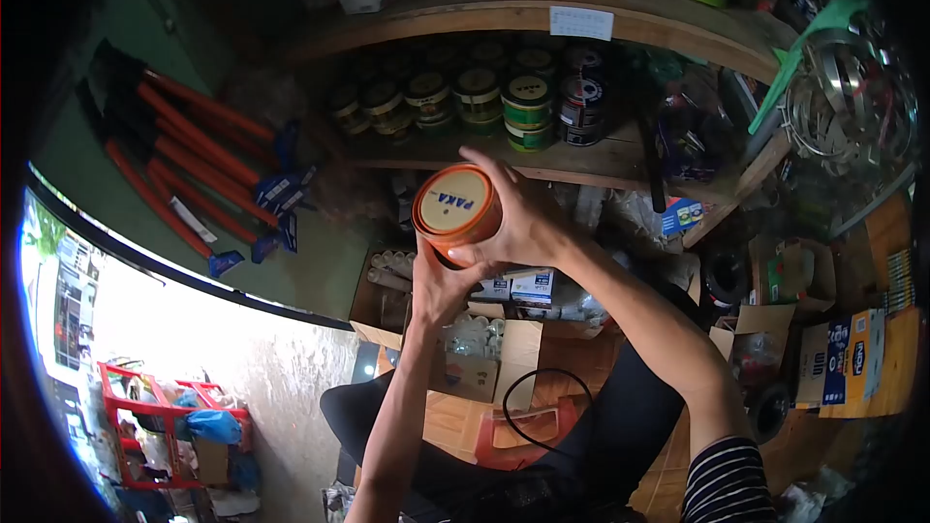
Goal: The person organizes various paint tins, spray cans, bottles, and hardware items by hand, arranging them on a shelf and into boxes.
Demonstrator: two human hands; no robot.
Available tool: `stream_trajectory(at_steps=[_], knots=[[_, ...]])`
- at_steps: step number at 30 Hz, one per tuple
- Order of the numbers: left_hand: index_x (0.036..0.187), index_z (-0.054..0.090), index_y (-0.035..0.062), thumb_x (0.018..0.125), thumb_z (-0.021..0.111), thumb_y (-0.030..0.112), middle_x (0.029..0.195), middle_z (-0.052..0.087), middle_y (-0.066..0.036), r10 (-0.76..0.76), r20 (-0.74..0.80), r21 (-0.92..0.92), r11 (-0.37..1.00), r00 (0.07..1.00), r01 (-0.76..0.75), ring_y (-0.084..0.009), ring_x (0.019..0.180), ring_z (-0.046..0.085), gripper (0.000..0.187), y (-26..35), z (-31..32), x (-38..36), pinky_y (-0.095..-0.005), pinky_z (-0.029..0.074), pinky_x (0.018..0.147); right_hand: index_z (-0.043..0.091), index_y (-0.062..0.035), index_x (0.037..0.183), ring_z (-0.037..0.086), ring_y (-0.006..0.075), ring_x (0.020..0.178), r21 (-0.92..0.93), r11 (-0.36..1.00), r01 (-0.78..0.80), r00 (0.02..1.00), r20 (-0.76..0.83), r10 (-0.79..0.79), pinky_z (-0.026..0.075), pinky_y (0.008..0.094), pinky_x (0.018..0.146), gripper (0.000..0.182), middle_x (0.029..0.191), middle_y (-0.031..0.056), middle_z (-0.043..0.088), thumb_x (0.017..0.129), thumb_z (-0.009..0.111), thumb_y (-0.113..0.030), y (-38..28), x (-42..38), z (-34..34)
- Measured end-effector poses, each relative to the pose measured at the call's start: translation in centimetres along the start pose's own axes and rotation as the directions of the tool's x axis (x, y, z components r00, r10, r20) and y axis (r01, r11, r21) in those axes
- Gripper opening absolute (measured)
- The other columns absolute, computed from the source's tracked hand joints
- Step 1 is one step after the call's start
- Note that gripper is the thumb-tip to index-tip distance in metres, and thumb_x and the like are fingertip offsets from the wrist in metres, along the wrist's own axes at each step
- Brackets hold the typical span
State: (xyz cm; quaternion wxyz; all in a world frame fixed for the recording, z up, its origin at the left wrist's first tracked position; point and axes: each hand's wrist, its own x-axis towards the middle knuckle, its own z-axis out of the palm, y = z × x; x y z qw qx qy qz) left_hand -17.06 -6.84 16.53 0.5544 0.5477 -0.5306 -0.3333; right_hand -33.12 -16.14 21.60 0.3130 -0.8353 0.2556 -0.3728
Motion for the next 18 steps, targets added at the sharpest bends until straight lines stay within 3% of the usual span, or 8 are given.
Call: stream_trajectory(at_steps=[2, 5, 6, 9, 11, 14, 16, 18], knots=[[0.136, 0.042, 0.0001, 0.065, 0.094, 0.031, 0.124, 0.063, -0.016, -0.009, -0.043, -0.027, 1.000, 0.999, 0.008, -0.0240, 0.114, 0.063, 0.093, 2.3, 1.1, 0.9, -0.0376, 0.052, 0.098, 0.019, -0.0014, 0.155, 0.051, 0.0333, 0.132, 0.148, 0.989, 0.012, 0.993, -0.121, 0.006, 0.041, 0.0410, 0.113, 0.124, 0.142, 0.0241, 0.048, 0.063, 0.092, -0.044, 1.9, -0.2, 0.2], [0.135, 0.044, -0.0009, 0.066, 0.094, 0.033, 0.123, 0.063, -0.016, -0.040, -0.024, 0.061, 0.997, 0.999, 0.042, -0.0238, 0.113, 0.064, 0.091, 3.5, 2.7, 2.3, -0.0366, 0.053, 0.097, 0.012, 0.0078, 0.154, 0.048, 0.0289, 0.135, 0.516, 0.852, -0.091, 0.990, -0.047, 0.135, 0.036, 0.0387, 0.116, 0.131, 0.145, 0.0242, 0.044, 0.064, 0.092, -0.043, 3.8, -0.4, -1.4], [0.134, 0.046, -0.0014, 0.067, 0.094, 0.035, 0.123, 0.063, -0.016, -0.012, -0.030, 0.164, 0.986, 0.999, 0.017, -0.0235, 0.110, 0.065, 0.090, 3.6, 3.3, 2.5, -0.0355, 0.053, 0.095, 0.014, 0.0092, 0.153, 0.049, 0.0275, 0.134, 0.489, 0.860, -0.145, 0.986, -0.005, 0.169, 0.036, 0.0374, 0.116, 0.130, 0.143, 0.0216, 0.047, 0.062, 0.094, -0.040, 2.9, -0.5, -3.4], [0.141, 0.043, -0.0016, 0.078, 0.087, 0.037, 0.126, 0.062, -0.018, 0.072, 0.076, 0.171, 0.982, 0.995, -0.084, -0.0256, 0.122, 0.058, 0.086, 1.3, 4.4, 2.6, -0.0390, 0.043, 0.107, 0.027, 0.0098, 0.147, 0.052, 0.0257, 0.128, 0.459, 0.872, -0.170, 0.983, 0.014, 0.184, 0.039, 0.0360, 0.113, 0.117, 0.135, 0.0192, 0.054, 0.062, 0.092, -0.036, 4.1, -0.8, -6.7], [0.140, 0.047, 0.0004, 0.087, 0.079, 0.032, 0.124, 0.064, -0.016, 0.122, 0.112, 0.133, 0.982, 0.986, -0.136, -0.0240, 0.124, 0.056, 0.069, 0.9, 4.9, 1.0, -0.0379, 0.039, 0.110, 0.035, 0.0059, 0.143, 0.052, 0.0244, 0.127, 0.434, 0.878, -0.199, 0.970, -0.040, 0.240, 0.040, 0.0368, 0.112, 0.106, 0.134, 0.0175, 0.054, 0.063, 0.092, -0.036, 3.3, -1.2, -9.3], [0.127, 0.057, -0.0010, 0.092, 0.072, 0.028, 0.113, 0.069, -0.013, -0.192, 0.111, -0.037, 0.980, 0.975, 0.197, -0.0217, 0.113, 0.062, 0.048, -4.0, 4.9, -4.6, -0.0346, 0.044, 0.101, 0.032, 0.0051, 0.144, 0.051, 0.0242, 0.130, 0.428, 0.885, -0.181, 0.924, -0.234, 0.302, 0.039, 0.0380, 0.113, 0.107, 0.139, 0.0168, 0.051, 0.064, 0.094, -0.030, 5.1, -1.8, -11.1], [0.108, 0.067, -0.0028, 0.094, 0.068, 0.026, 0.101, 0.072, -0.014, -0.461, 0.141, -0.058, 0.880, 0.876, 0.472, -0.0219, 0.100, 0.067, 0.032, -9.1, 5.6, -10.7, -0.0335, 0.050, 0.089, 0.034, 0.0045, 0.143, 0.054, 0.0240, 0.127, 0.230, 0.955, -0.188, 0.862, -0.428, 0.273, 0.041, 0.0390, 0.111, 0.104, 0.136, 0.0158, 0.054, 0.065, 0.094, -0.028, 8.7, -1.7, -12.6], [0.101, 0.067, -0.0041, 0.095, 0.064, 0.028, 0.093, 0.073, -0.020, -0.480, 0.177, 0.129, 0.877, 0.859, 0.463, -0.0251, 0.090, 0.071, 0.032, -14.0, 6.7, -18.4, -0.0380, 0.054, 0.079, 0.041, 0.0017, 0.138, 0.058, 0.0231, 0.121, 0.195, 0.954, -0.226, 0.778, -0.553, 0.298, 0.046, 0.0385, 0.106, 0.093, 0.129, 0.0139, 0.059, 0.066, 0.094, -0.026, 8.6, -1.0, -13.9]])
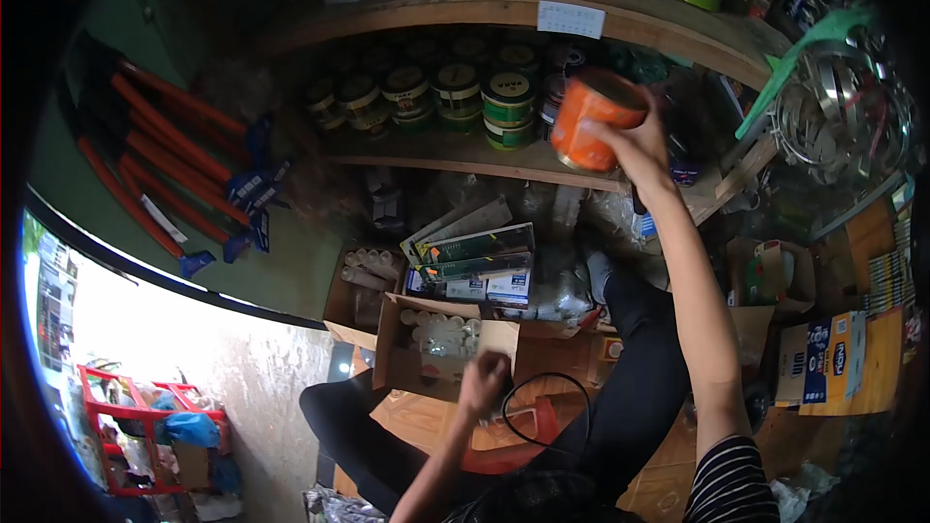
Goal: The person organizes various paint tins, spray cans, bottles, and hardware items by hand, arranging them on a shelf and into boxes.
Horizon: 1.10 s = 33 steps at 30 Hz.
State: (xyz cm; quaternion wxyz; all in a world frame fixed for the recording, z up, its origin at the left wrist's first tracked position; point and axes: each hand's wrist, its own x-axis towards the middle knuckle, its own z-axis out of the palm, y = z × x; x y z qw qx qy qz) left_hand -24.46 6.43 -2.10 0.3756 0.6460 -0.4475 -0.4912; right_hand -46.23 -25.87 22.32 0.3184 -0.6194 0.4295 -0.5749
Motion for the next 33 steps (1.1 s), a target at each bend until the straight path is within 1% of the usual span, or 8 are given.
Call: stream_trajectory(at_steps=[3, 5, 6, 8, 16, 21, 27, 33], knots=[[0.095, 0.067, -0.0015, 0.096, 0.060, 0.030, 0.091, 0.072, -0.021, -0.206, 0.297, 0.182, 0.971, 0.932, 0.157, -0.0319, 0.082, 0.072, 0.033, -8.8, 5.2, -4.9, -0.0418, 0.055, 0.071, 0.055, -0.0028, 0.124, 0.063, 0.0194, 0.108, 0.113, 0.990, -0.084, 0.975, -0.194, 0.105, 0.051, 0.0355, 0.096, 0.064, 0.115, 0.0090, 0.065, 0.073, 0.090, -0.020, 0.2, 2.5, -0.3], [0.094, 0.067, 0.0011, 0.097, 0.057, 0.029, 0.089, 0.071, -0.020, -0.376, 0.368, 0.262, 0.920, 0.850, 0.293, -0.0358, 0.075, 0.071, 0.030, -5.1, 6.2, -7.6, -0.0447, 0.056, 0.066, 0.058, -0.0025, 0.123, 0.064, 0.0179, 0.106, 0.159, 0.985, -0.062, 0.969, -0.228, 0.098, 0.051, 0.0349, 0.095, 0.059, 0.115, 0.0084, 0.066, 0.076, 0.089, -0.020, 1.5, 4.9, -1.0], [0.098, 0.068, 0.0039, 0.097, 0.056, 0.029, 0.087, 0.071, -0.020, 0.056, 0.303, 0.367, 0.914, 0.951, -0.171, -0.0361, 0.071, 0.071, 0.027, -9.7, 7.8, -8.5, -0.0458, 0.056, 0.063, 0.061, -0.0025, 0.120, 0.064, 0.0169, 0.105, 0.152, 0.986, -0.061, 0.968, -0.232, 0.096, 0.049, 0.0342, 0.096, 0.054, 0.114, 0.0074, 0.067, 0.077, 0.088, -0.021, 2.2, 6.1, -1.2], [0.100, 0.068, 0.0045, 0.096, 0.058, 0.028, 0.087, 0.070, -0.020, -0.083, 0.355, 0.364, 0.930, 0.931, -0.056, -0.0357, 0.074, 0.072, 0.026, -10.9, 8.4, -8.7, -0.0461, 0.056, 0.064, 0.066, -0.0021, 0.118, 0.064, 0.0145, 0.105, 0.151, 0.985, -0.080, 0.956, -0.267, 0.119, 0.048, 0.0331, 0.098, 0.047, 0.113, 0.0063, 0.069, 0.079, 0.087, -0.022, 2.9, 8.1, -0.9], [0.113, 0.065, 0.0078, 0.095, 0.060, 0.034, 0.097, 0.071, -0.020, -0.399, 0.440, 0.420, 0.883, 0.804, 0.208, -0.0374, 0.087, 0.071, 0.032, -10.9, 8.0, -7.2, -0.0463, 0.057, 0.074, 0.063, -0.0014, 0.128, 0.062, 0.0193, 0.116, -0.214, 0.977, 0.006, 0.984, -0.171, -0.044, 0.045, 0.0333, 0.102, 0.069, 0.125, 0.0093, 0.067, 0.073, 0.090, -0.034, 6.4, 15.5, 3.3], [0.114, 0.065, 0.0066, 0.096, 0.060, 0.031, 0.097, 0.072, -0.019, -0.417, 0.452, 0.410, 0.882, 0.789, 0.232, -0.0354, 0.086, 0.071, 0.031, -11.5, 8.2, -5.8, -0.0442, 0.057, 0.073, 0.052, -0.0053, 0.143, 0.052, 0.0214, 0.131, -0.402, 0.911, 0.095, 0.990, -0.058, -0.128, 0.040, 0.0345, 0.108, 0.089, 0.143, 0.0105, 0.056, 0.072, 0.087, -0.047, 10.5, 21.9, 5.5], [0.114, 0.064, 0.0057, 0.097, 0.060, 0.030, 0.097, 0.071, -0.019, -0.472, 0.446, 0.405, 0.864, 0.760, 0.299, -0.0342, 0.086, 0.071, 0.030, -11.1, 8.5, -4.3, -0.0431, 0.057, 0.073, 0.050, -0.0065, 0.146, 0.047, 0.0220, 0.136, -0.342, 0.934, 0.101, 0.986, -0.094, -0.140, 0.039, 0.0352, 0.110, 0.088, 0.147, 0.0112, 0.052, 0.076, 0.083, -0.047, 14.8, 28.0, 9.6], [0.114, 0.064, 0.0049, 0.097, 0.060, 0.029, 0.097, 0.071, -0.018, -0.510, 0.461, 0.410, 0.848, 0.726, 0.336, -0.0330, 0.085, 0.071, 0.030, -11.1, 8.6, -2.8, -0.0420, 0.057, 0.073, 0.049, -0.0068, 0.146, 0.046, 0.0232, 0.138, -0.498, 0.840, 0.214, 0.971, 0.013, -0.239, 0.038, 0.0366, 0.113, 0.083, 0.150, 0.0134, 0.050, 0.079, 0.082, -0.042, 14.5, 30.0, 14.5]])
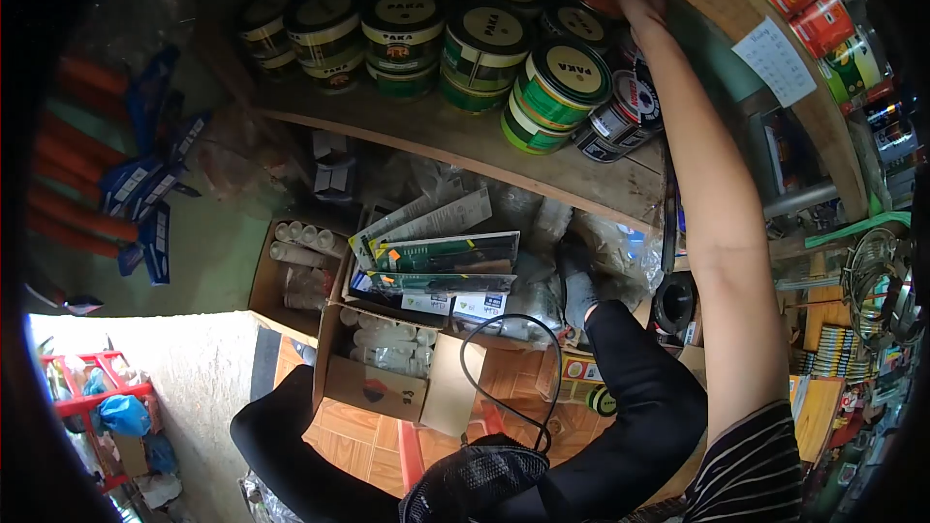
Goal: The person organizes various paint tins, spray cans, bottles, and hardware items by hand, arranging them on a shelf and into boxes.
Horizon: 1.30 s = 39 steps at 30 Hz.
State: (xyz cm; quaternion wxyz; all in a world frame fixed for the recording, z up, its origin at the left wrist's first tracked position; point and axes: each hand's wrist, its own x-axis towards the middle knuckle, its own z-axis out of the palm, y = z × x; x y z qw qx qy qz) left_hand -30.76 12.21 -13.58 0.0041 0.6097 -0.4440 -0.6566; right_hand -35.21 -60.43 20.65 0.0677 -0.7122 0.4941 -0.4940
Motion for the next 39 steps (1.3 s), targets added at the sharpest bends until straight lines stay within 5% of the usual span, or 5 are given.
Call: stream_trajectory(at_steps=[11, 14, 17, 21, 39], knots=[[0.115, 0.064, 0.0034, 0.097, 0.059, 0.027, 0.097, 0.071, -0.018, -0.018, 0.023, -0.050, 0.999, 1.000, 0.019, -0.0309, 0.085, 0.071, 0.029, 0.0, -0.5, 0.6, -0.0401, 0.057, 0.073, 0.039, -0.0102, 0.152, 0.045, 0.0268, 0.141, 0.183, 0.970, -0.163, 0.981, 0.137, 0.139, 0.037, 0.0393, 0.117, 0.072, 0.151, 0.0136, 0.049, 0.092, 0.074, -0.025, -5.3, -2.3, 1.1], [0.115, 0.064, 0.0030, 0.098, 0.059, 0.026, 0.097, 0.071, -0.018, -0.016, 0.019, -0.063, 0.998, 1.000, 0.018, -0.0304, 0.084, 0.071, 0.029, 0.0, -0.7, 0.8, -0.0396, 0.057, 0.073, 0.041, -0.0059, 0.149, 0.047, 0.0286, 0.138, 0.023, 0.992, -0.126, 0.989, 0.078, 0.124, 0.041, 0.0382, 0.114, 0.072, 0.148, 0.0154, 0.051, 0.089, 0.076, -0.023, -3.1, -0.9, 1.8], [0.115, 0.064, 0.0026, 0.098, 0.059, 0.025, 0.097, 0.071, -0.017, -0.013, 0.014, -0.070, 0.997, 1.000, 0.013, -0.0298, 0.084, 0.071, 0.029, 0.0, -0.9, 1.1, -0.0390, 0.058, 0.073, 0.047, -0.0043, 0.147, 0.046, 0.0248, 0.138, 0.007, 0.976, -0.218, 0.960, 0.180, 0.214, 0.037, 0.0362, 0.114, 0.089, 0.151, 0.0165, 0.047, 0.077, 0.083, -0.048, 5.3, 2.4, 3.1], [0.115, 0.064, 0.0020, 0.098, 0.059, 0.025, 0.097, 0.071, -0.017, -0.010, 0.005, -0.071, 0.997, 1.000, 0.011, -0.0290, 0.084, 0.071, 0.029, 0.0, -1.2, 1.3, -0.0383, 0.058, 0.073, 0.032, -0.0048, 0.155, 0.041, 0.0262, 0.144, -0.103, 0.989, -0.105, 0.992, 0.064, 0.112, 0.037, 0.0368, 0.115, 0.110, 0.155, 0.0190, 0.040, 0.072, 0.085, -0.055, 0.8, 0.1, 1.7], [0.115, 0.064, -0.0005, 0.099, 0.059, 0.021, 0.097, 0.071, -0.016, -0.005, -0.019, -0.112, 0.994, 1.000, 0.003, -0.0255, 0.083, 0.070, 0.028, -0.9, -1.8, 0.9, -0.0351, 0.058, 0.072, 0.044, 0.0037, 0.143, 0.059, 0.0262, 0.125, 0.070, 0.986, -0.152, 0.949, 0.291, 0.126, 0.048, 0.0370, 0.105, 0.104, 0.136, 0.0207, 0.059, 0.065, 0.091, -0.048, 0.5, -2.7, -0.8]])
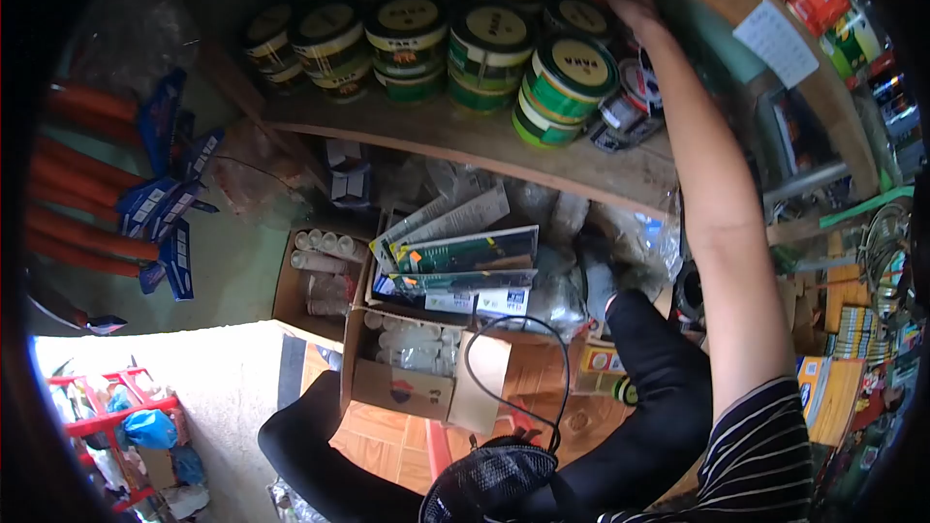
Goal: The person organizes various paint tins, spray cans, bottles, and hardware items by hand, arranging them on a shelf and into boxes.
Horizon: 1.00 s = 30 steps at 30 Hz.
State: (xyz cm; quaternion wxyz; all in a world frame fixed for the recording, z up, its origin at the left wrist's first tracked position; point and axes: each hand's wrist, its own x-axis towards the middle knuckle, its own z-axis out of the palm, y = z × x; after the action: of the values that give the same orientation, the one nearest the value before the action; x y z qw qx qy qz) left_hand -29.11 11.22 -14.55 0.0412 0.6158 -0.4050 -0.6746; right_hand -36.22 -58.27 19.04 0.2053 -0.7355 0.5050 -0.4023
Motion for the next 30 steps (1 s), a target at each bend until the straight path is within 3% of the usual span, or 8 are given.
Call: stream_trajectory(at_steps=[4, 8, 11, 13, 16, 21, 26, 30], knots=[[0.115, 0.064, -0.0010, 0.099, 0.059, 0.020, 0.097, 0.071, -0.016, -0.006, 0.001, -0.028, 1.000, 1.000, 0.006, -0.0248, 0.083, 0.070, 0.027, -0.4, -0.1, -0.5, -0.0344, 0.058, 0.072, 0.045, -0.0021, 0.142, 0.048, 0.0299, 0.135, 0.626, 0.768, -0.137, 0.977, 0.214, -0.001, 0.047, 0.0366, 0.108, 0.069, 0.143, 0.0174, 0.054, 0.086, 0.079, -0.024, 0.5, 0.9, 0.5], [0.116, 0.064, -0.0016, 0.099, 0.059, 0.019, 0.097, 0.071, -0.015, -0.001, -0.007, -0.051, 0.999, 1.000, 0.001, -0.0240, 0.083, 0.070, 0.027, -0.7, -0.4, -0.4, -0.0337, 0.058, 0.072, 0.047, -0.0082, 0.141, 0.048, 0.0279, 0.135, -0.110, 0.986, -0.125, 0.988, 0.080, 0.134, 0.048, 0.0357, 0.107, 0.066, 0.142, 0.0149, 0.055, 0.086, 0.080, -0.025, 1.8, 2.8, 0.0], [0.116, 0.064, -0.0020, 0.099, 0.059, 0.019, 0.097, 0.071, -0.015, 0.009, -0.031, -0.084, 0.996, 0.999, -0.012, -0.0234, 0.083, 0.070, 0.027, -0.8, -0.6, -0.6, -0.0332, 0.058, 0.072, 0.046, -0.0173, 0.146, 0.047, 0.0243, 0.136, 0.124, 0.990, -0.069, 0.961, 0.276, 0.033, 0.041, 0.0366, 0.113, 0.081, 0.145, 0.0146, 0.053, 0.079, 0.085, -0.041, 4.4, 3.7, 0.3], [0.116, 0.064, -0.0023, 0.099, 0.059, 0.018, 0.097, 0.071, -0.015, 0.024, -0.059, -0.126, 0.992, 0.998, -0.031, -0.0230, 0.082, 0.070, 0.027, -0.8, -0.8, -0.7, -0.0328, 0.058, 0.072, 0.055, -0.0029, 0.137, 0.064, 0.0278, 0.118, -0.166, 0.986, 0.001, 1.000, -0.013, -0.004, 0.050, 0.0387, 0.100, 0.090, 0.128, 0.0211, 0.065, 0.073, 0.080, -0.062, 0.5, -1.3, -0.9], [0.116, 0.064, -0.0027, 0.100, 0.059, 0.018, 0.097, 0.071, -0.015, 0.057, -0.109, -0.256, 0.963, 0.992, -0.084, -0.0225, 0.082, 0.070, 0.027, -0.7, -1.4, -1.0, -0.0323, 0.058, 0.072, 0.047, 0.0024, 0.138, 0.063, 0.0244, 0.116, -0.084, 0.981, 0.174, 0.942, -0.277, -0.191, 0.048, 0.0363, 0.099, 0.079, 0.129, 0.0221, 0.063, 0.087, 0.073, -0.052, -0.6, -7.8, -1.0], [0.116, 0.064, -0.0034, 0.100, 0.058, 0.017, 0.097, 0.071, -0.014, 0.021, -0.322, -0.692, 0.677, 0.946, -0.251, -0.0215, 0.082, 0.070, 0.026, 1.9, -6.5, -4.3, -0.0314, 0.059, 0.072, 0.041, -0.0008, 0.141, 0.058, 0.0242, 0.104, 0.370, 0.921, 0.126, 0.980, 0.097, -0.173, 0.050, 0.0370, 0.093, 0.060, 0.128, 0.0162, 0.055, 0.090, 0.069, -0.016, -6.9, -28.6, -2.0], [0.119, 0.059, 0.0033, 0.104, 0.052, 0.019, 0.094, 0.067, -0.007, 0.324, -0.605, -0.398, 0.668, 0.727, -0.629, -0.0121, 0.076, 0.064, 0.023, 14.2, -15.3, -13.6, -0.0271, 0.055, 0.064, 0.030, -0.0042, 0.150, 0.051, 0.0348, 0.129, 0.269, 0.958, 0.101, 0.795, 0.556, -0.240, 0.045, 0.0460, 0.108, 0.081, 0.140, 0.0260, 0.046, 0.093, 0.069, -0.046, -16.3, -39.6, -5.5], [0.143, 0.044, 0.0085, 0.110, 0.036, 0.037, 0.136, 0.054, -0.012, 0.639, -0.603, 0.052, 0.628, 0.477, -0.776, -0.0222, 0.129, 0.048, 0.045, 24.2, -16.8, -20.9, -0.0364, 0.036, 0.111, 0.039, -0.0002, 0.144, 0.056, 0.0340, 0.121, 0.500, 0.863, 0.067, 0.748, 0.547, -0.375, 0.045, 0.0438, 0.105, 0.067, 0.129, 0.0235, 0.053, 0.098, 0.063, -0.043, -18.6, -45.9, -3.8]])
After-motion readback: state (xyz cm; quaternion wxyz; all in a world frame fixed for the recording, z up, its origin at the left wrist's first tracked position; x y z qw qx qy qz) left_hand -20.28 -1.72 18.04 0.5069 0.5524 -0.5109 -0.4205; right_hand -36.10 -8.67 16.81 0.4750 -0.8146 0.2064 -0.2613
